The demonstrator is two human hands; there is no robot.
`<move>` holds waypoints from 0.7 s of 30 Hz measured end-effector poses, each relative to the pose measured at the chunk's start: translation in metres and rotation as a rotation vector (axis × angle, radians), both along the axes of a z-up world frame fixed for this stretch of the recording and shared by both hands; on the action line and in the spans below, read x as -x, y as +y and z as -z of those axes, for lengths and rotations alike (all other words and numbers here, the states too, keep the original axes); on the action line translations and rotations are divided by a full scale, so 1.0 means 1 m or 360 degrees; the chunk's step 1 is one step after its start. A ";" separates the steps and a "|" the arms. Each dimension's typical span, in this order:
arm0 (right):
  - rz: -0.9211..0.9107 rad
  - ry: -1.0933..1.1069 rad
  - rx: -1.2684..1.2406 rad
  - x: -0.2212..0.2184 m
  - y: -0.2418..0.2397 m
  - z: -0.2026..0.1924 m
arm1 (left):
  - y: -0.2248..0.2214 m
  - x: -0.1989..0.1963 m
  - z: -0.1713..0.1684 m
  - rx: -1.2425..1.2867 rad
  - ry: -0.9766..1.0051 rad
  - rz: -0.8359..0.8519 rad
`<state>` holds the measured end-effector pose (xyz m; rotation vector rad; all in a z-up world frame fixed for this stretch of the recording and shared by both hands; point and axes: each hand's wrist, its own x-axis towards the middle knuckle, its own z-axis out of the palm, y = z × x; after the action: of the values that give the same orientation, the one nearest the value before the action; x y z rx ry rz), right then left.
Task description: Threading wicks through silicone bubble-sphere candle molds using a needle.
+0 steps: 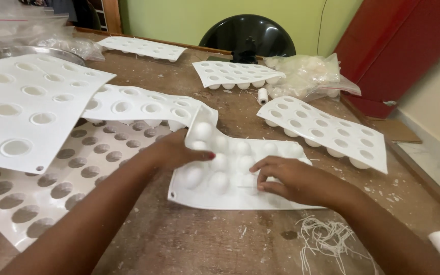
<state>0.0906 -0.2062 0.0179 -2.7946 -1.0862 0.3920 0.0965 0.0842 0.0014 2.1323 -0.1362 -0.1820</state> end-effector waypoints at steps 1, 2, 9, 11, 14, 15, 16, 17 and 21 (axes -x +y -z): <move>-0.0001 0.0005 0.0008 -0.002 0.001 -0.004 | -0.001 0.009 -0.006 0.0008 0.0005 -0.0001; 0.0074 -0.0011 -0.0113 -0.004 0.002 -0.007 | -0.002 0.018 -0.012 0.0315 0.0168 -0.0079; 0.0322 0.0296 -0.0635 -0.015 0.026 0.020 | 0.003 0.072 0.001 0.0677 0.0598 -0.0353; 0.0226 0.0308 -0.0663 -0.014 0.027 0.027 | 0.004 0.084 0.000 0.0641 0.0625 -0.0386; 0.0195 0.0369 -0.0693 -0.007 0.033 0.032 | 0.000 0.087 0.015 0.0705 0.0619 -0.0403; 0.0247 0.0422 -0.0694 -0.004 0.036 0.032 | -0.002 0.085 0.022 0.0806 0.0585 -0.0400; 0.0246 0.0424 -0.0696 -0.003 0.036 0.032 | -0.009 0.086 0.017 0.0803 0.0587 -0.0402; 0.0394 0.0400 -0.0713 -0.001 0.037 0.031 | -0.017 0.087 0.011 0.0909 0.0541 -0.0475; 0.0710 0.0509 -0.0831 -0.003 0.031 0.036 | -0.030 0.075 0.006 0.1036 0.0353 -0.0613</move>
<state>0.0932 -0.1757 -0.0182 -2.3048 -0.3995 0.4097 0.0218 0.0541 -0.0051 1.4420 0.3083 -0.1221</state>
